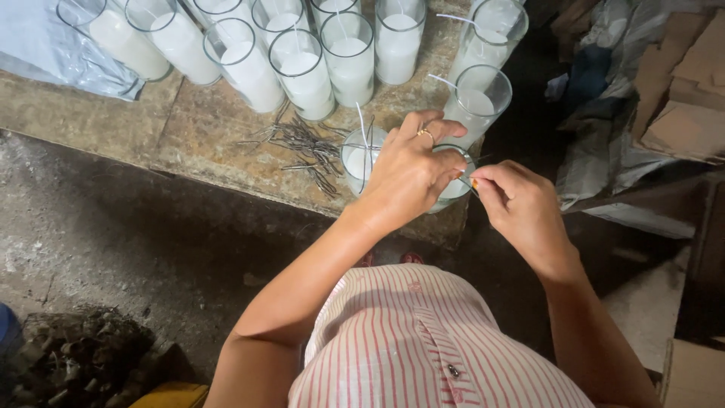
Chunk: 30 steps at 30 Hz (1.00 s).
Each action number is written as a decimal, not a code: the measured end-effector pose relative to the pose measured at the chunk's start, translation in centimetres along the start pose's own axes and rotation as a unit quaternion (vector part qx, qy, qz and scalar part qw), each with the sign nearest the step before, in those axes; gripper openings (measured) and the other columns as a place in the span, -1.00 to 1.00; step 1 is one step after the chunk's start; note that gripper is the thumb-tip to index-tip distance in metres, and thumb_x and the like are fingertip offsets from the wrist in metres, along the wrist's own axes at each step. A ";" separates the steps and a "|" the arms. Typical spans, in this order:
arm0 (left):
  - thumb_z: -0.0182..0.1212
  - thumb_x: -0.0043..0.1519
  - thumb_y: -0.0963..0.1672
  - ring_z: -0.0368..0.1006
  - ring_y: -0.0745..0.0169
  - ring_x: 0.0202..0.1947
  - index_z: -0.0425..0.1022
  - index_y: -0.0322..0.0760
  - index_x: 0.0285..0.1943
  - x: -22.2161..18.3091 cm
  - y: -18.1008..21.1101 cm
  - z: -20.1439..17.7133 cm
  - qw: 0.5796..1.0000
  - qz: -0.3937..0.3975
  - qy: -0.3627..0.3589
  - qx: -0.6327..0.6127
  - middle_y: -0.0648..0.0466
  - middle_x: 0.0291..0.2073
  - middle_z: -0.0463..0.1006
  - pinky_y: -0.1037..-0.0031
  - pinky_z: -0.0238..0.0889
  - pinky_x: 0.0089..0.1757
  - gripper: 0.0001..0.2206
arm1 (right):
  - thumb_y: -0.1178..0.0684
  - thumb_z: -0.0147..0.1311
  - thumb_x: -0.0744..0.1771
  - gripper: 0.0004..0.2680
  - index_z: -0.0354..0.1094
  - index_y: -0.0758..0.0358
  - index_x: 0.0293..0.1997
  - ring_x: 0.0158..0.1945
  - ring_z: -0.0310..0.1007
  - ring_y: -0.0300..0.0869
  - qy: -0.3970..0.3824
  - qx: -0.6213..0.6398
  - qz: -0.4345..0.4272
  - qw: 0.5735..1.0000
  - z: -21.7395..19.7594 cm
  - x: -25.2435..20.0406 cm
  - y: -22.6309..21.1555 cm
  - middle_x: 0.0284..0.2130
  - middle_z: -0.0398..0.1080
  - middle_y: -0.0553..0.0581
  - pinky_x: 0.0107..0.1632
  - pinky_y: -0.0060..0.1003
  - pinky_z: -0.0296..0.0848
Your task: Centering and securing wicks in glass jars filled with liquid wax using metal wick holders.
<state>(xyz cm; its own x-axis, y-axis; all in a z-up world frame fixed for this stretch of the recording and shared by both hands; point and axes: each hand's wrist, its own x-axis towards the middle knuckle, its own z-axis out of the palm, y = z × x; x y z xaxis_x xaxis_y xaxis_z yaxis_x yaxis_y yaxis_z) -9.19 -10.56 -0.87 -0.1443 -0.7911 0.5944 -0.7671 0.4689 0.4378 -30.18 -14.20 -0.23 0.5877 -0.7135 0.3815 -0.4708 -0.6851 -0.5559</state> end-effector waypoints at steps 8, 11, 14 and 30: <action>0.42 0.14 -0.13 0.29 0.03 0.27 0.62 0.06 -0.30 0.5 -0.3 0.2 1.000 -0.013 -0.023 -0.013 0.26 0.02 0.51 0.30 0.28 -0.13 -0.92 | 0.16 0.17 0.38 -0.94 0.51 0.28 -0.25 -0.44 0.48 0.12 -0.020 -0.082 -0.009 0.996 1.0 -0.4 1.8 -0.46 0.47 0.24 -0.46 -0.06 0.44; 0.42 0.14 -0.14 0.30 0.04 0.26 0.64 0.04 -0.30 0.7 -0.1 -0.2 0.999 -0.022 -0.027 -0.015 0.25 0.00 0.52 0.31 0.28 -0.13 -0.92 | 0.15 0.14 0.38 -0.93 0.51 0.26 -0.26 -0.42 0.48 0.12 -0.039 -0.104 -0.009 0.994 1.2 -0.4 2.2 -0.46 0.47 0.22 -0.44 -0.04 0.46; 0.42 0.13 -0.15 0.32 0.05 0.24 0.65 0.04 -0.27 0.5 -0.1 0.0 0.999 -0.031 -0.021 -0.018 0.24 -0.01 0.53 0.33 0.29 -0.12 -0.91 | 0.14 0.13 0.37 -0.92 0.53 0.23 -0.25 -0.40 0.49 0.10 -0.051 -0.117 -0.009 0.992 1.3 -0.5 2.5 -0.45 0.47 0.18 -0.42 -0.06 0.48; 0.41 0.18 -0.16 0.45 -0.04 0.12 0.66 -0.13 -0.04 -1.7 -0.4 -1.0 0.994 -0.089 0.033 -0.050 0.09 -0.03 0.59 0.28 0.41 0.02 -0.82 | 0.08 0.20 0.38 -0.93 0.58 0.07 -0.09 -0.17 0.55 0.10 -0.043 -0.145 -0.055 0.987 -0.8 2.9 3.2 -0.34 0.49 0.12 -0.23 -0.04 0.52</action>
